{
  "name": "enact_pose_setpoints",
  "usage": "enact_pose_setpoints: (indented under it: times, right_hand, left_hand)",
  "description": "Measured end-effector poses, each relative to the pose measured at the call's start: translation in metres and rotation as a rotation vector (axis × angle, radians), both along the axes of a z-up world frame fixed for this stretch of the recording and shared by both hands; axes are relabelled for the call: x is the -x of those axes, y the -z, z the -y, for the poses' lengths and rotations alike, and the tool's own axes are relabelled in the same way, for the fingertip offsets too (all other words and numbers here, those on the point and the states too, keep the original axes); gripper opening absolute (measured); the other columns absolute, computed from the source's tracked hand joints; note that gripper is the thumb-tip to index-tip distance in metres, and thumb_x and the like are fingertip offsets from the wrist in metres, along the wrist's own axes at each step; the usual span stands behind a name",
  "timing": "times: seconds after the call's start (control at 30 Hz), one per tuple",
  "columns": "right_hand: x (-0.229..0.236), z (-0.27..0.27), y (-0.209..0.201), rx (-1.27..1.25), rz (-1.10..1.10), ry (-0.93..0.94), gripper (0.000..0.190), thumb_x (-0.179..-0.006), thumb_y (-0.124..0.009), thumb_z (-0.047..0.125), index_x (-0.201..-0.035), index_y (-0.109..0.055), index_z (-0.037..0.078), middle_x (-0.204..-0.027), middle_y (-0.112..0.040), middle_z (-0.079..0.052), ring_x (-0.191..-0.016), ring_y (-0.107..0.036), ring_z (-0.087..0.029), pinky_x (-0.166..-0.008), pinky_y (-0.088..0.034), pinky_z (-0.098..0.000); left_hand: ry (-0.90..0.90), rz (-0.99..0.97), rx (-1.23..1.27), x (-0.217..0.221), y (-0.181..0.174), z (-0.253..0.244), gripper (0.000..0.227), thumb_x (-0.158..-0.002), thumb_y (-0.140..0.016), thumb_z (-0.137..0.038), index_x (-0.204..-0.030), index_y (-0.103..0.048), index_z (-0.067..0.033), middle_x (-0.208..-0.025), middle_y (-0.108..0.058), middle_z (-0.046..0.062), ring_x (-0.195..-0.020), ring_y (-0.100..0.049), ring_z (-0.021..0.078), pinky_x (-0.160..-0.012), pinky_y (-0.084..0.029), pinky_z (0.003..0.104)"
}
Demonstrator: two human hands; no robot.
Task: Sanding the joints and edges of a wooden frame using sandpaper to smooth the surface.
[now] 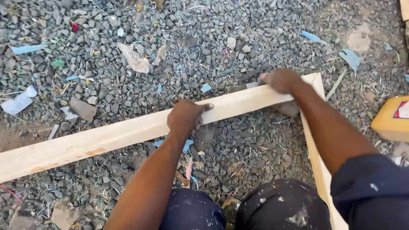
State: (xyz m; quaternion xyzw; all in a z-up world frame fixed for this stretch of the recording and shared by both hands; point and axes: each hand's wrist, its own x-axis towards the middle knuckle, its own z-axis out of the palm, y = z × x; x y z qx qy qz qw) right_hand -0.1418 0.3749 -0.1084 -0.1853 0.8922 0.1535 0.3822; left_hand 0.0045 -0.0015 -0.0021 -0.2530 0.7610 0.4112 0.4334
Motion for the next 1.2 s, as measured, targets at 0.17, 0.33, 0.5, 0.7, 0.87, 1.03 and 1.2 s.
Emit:
enact_pose_setpoints:
  times: [0.17,0.33,0.5,0.7,0.87,1.03,1.2]
  right_hand:
    - [-0.094,0.143,0.004,0.573,-0.116,-0.376,0.048,-0.102,-0.039,0.010,-0.145,-0.056,0.022,-0.128,-0.069,-0.004,-0.106,-0.067,-0.032,-0.094,-0.053,-0.0493]
    - [-0.065,0.081,-0.049,0.596,-0.081,0.001,0.040,-0.101,-0.041,0.000,-0.132,-0.065,-0.005,-0.117,-0.070,-0.029,-0.102,-0.064,-0.051,-0.093,-0.047,-0.0631]
    - [-0.078,0.098,-0.020,0.673,-0.050,0.180,0.040,-0.104,-0.055,0.018,-0.137,-0.067,0.000,-0.132,-0.069,-0.015,-0.130,-0.057,-0.034,-0.117,-0.034,-0.0335]
    - [-0.102,0.091,-0.064,1.036,-0.211,0.025,0.046,-0.107,-0.045,0.029,-0.143,-0.057,0.004,-0.143,-0.058,-0.020,-0.128,-0.055,-0.035,-0.109,-0.041,-0.0468]
    - [-0.098,0.012,-0.022,0.805,-0.497,0.451,0.048,-0.109,-0.046,0.050,-0.144,-0.060,0.020,-0.147,-0.057,0.002,-0.142,-0.047,-0.022,-0.121,-0.032,-0.0393]
    - [-0.138,0.075,-0.018,0.912,-0.130,0.073,0.053,-0.105,-0.044,0.039,-0.157,-0.043,0.028,-0.167,-0.031,0.005,-0.156,-0.023,-0.023,-0.127,-0.022,-0.0453]
    - [-0.122,-0.045,-0.013,0.472,-0.625,0.506,0.060,-0.108,-0.047,0.046,-0.160,-0.041,0.017,-0.167,-0.034,-0.004,-0.154,-0.025,-0.029,-0.121,-0.023,-0.0538]
  left_hand:
    - [0.361,-0.181,0.191,-0.005,0.018,-0.002,0.032,-0.095,-0.066,-0.032,-0.086,-0.079,-0.0049,-0.070,-0.071,0.014,-0.069,-0.075,0.0306,-0.067,-0.056,0.041]
    - [-0.012,-0.107,0.037,-0.006,0.016,0.002,0.043,-0.089,-0.069,-0.044,-0.068,-0.074,-0.0070,-0.049,-0.062,0.007,-0.042,-0.062,0.0222,-0.051,-0.046,0.037]
    - [-0.108,0.008,0.033,0.005,0.006,-0.001,0.048,-0.089,-0.073,-0.045,-0.069,-0.072,-0.0018,-0.048,-0.060,0.010,-0.041,-0.062,0.0232,-0.045,-0.049,0.034]
    - [-0.042,0.011,0.057,-0.002,0.015,-0.003,0.048,-0.087,-0.070,-0.047,-0.062,-0.071,-0.0061,-0.045,-0.059,0.008,-0.038,-0.062,0.0217,-0.043,-0.048,0.034]
    - [-0.086,-0.017,0.040,-0.005,0.009,-0.003,0.046,-0.085,-0.073,-0.044,-0.062,-0.071,-0.0050,-0.044,-0.056,0.008,-0.035,-0.058,0.0208,-0.041,-0.045,0.032]
    - [-0.103,-0.033,0.059,-0.004,0.006,-0.007,0.047,-0.086,-0.073,-0.046,-0.061,-0.070,-0.0057,-0.042,-0.055,0.007,-0.034,-0.057,0.0198,-0.040,-0.044,0.031]
    - [-0.135,0.007,0.063,-0.001,0.000,-0.006,0.048,-0.089,-0.075,-0.043,-0.065,-0.071,-0.0011,-0.048,-0.057,0.011,-0.037,-0.057,0.0208,-0.040,-0.046,0.031]
